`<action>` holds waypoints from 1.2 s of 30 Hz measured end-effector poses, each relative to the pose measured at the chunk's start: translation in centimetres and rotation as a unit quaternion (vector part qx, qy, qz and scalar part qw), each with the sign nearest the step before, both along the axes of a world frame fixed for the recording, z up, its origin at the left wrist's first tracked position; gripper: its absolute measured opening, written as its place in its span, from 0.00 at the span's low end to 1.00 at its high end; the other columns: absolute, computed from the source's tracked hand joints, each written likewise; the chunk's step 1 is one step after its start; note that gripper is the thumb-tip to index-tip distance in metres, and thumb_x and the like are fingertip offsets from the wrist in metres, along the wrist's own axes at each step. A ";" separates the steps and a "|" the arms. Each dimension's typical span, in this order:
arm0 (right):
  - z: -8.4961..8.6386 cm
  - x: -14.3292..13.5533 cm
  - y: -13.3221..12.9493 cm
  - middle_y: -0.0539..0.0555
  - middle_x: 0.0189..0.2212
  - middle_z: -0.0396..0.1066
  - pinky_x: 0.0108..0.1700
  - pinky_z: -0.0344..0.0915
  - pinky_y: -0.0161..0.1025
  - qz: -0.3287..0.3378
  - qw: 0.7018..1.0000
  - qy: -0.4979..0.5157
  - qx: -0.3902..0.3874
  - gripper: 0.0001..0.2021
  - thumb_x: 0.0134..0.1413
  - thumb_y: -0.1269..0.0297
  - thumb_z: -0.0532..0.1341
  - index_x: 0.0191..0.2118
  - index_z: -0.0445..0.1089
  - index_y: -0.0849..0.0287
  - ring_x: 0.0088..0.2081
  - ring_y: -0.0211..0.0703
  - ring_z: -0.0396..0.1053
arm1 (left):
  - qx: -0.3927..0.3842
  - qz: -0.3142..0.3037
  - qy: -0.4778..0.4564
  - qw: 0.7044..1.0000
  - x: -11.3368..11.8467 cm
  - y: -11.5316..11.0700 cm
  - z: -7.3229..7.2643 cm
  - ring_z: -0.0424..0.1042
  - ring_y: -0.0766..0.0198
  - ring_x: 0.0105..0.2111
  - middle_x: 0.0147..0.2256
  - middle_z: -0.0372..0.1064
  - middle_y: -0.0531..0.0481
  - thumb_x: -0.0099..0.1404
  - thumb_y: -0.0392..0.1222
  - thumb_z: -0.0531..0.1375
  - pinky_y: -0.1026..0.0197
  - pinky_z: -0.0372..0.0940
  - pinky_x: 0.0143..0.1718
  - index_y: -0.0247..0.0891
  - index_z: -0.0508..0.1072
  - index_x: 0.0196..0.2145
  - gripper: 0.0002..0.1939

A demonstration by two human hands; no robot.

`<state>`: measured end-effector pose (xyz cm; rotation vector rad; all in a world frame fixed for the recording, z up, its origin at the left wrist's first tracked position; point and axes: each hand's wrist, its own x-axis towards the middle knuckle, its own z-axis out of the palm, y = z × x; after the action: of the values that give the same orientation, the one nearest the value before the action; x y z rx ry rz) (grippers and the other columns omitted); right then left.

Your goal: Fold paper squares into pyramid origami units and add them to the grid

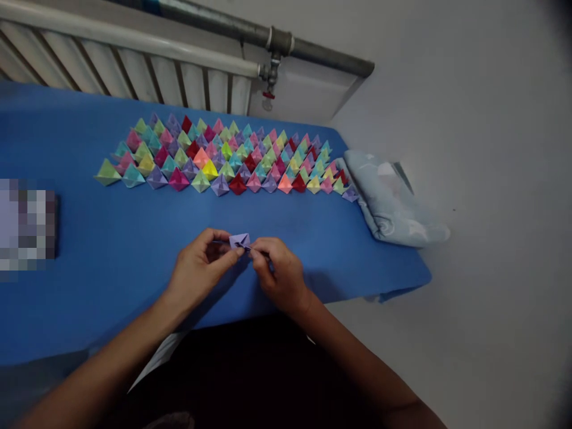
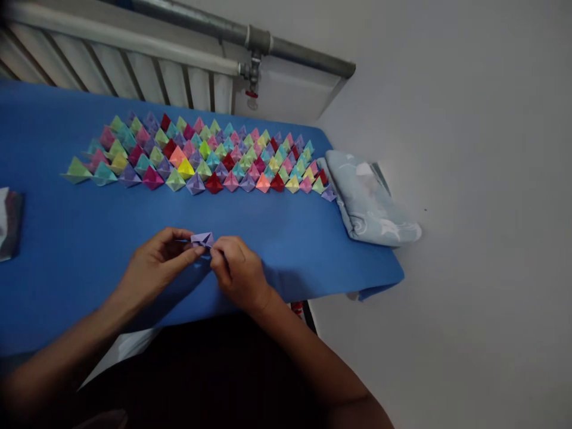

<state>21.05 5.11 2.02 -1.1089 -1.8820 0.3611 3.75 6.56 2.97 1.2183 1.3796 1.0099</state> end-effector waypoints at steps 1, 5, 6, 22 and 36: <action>0.1 -0.1 0.2 0.54 0.37 0.76 0.44 0.71 0.39 -0.001 1.000 -0.007 -0.001 0.07 0.66 0.68 0.53 0.40 0.68 0.55 0.41 0.41 0.74 | 0.004 0.004 -0.006 1.000 0.1 0.3 0.1 0.74 0.62 0.30 0.29 0.75 0.53 0.51 0.51 0.67 0.59 0.68 0.34 0.41 0.73 0.36 0.17; 0.0 -0.1 0.7 0.56 0.38 0.76 0.45 0.71 0.41 0.002 0.999 -0.029 -0.021 0.08 0.66 0.67 0.52 0.39 0.68 0.55 0.42 0.43 0.74 | -0.002 -0.004 -0.027 1.000 0.4 1.7 0.3 0.75 0.63 0.29 0.30 0.76 0.52 0.51 0.47 0.65 0.60 0.69 0.33 0.40 0.74 0.35 0.14; -0.1 -0.2 0.8 0.56 0.38 0.76 0.45 0.71 0.41 0.001 0.999 -0.028 -0.027 0.08 0.66 0.67 0.52 0.39 0.68 0.55 0.42 0.43 0.74 | -0.005 -0.009 -0.031 0.999 0.4 2.1 0.2 0.75 0.63 0.30 0.31 0.77 0.51 0.52 0.47 0.65 0.59 0.70 0.33 0.39 0.74 0.35 0.13; 0.2 0.3 8.5 0.47 0.24 0.69 0.27 0.62 0.33 -0.028 0.951 0.151 -0.268 0.08 0.59 0.57 0.57 0.34 0.66 0.56 0.24 0.36 0.66 | 0.151 -0.060 0.156 0.974 1.3 10.3 -2.2 0.77 0.56 0.34 0.35 0.79 0.46 0.58 0.47 0.58 0.56 0.69 0.37 0.40 0.79 0.39 0.15; -2.1 -0.1 13.6 0.46 0.25 0.70 0.33 0.64 0.33 0.037 0.964 0.065 -0.254 0.07 0.53 0.70 0.56 0.34 0.71 0.56 0.27 0.36 0.67 | 0.150 -0.065 0.163 0.973 0.5 10.9 -3.4 0.77 0.59 0.32 0.36 0.79 0.47 0.65 0.46 0.53 0.59 0.70 0.35 0.39 0.78 0.41 0.16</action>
<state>20.96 18.76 -0.07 -1.3073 -1.7607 0.9781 4.26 17.44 -0.45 1.7388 1.4046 0.9798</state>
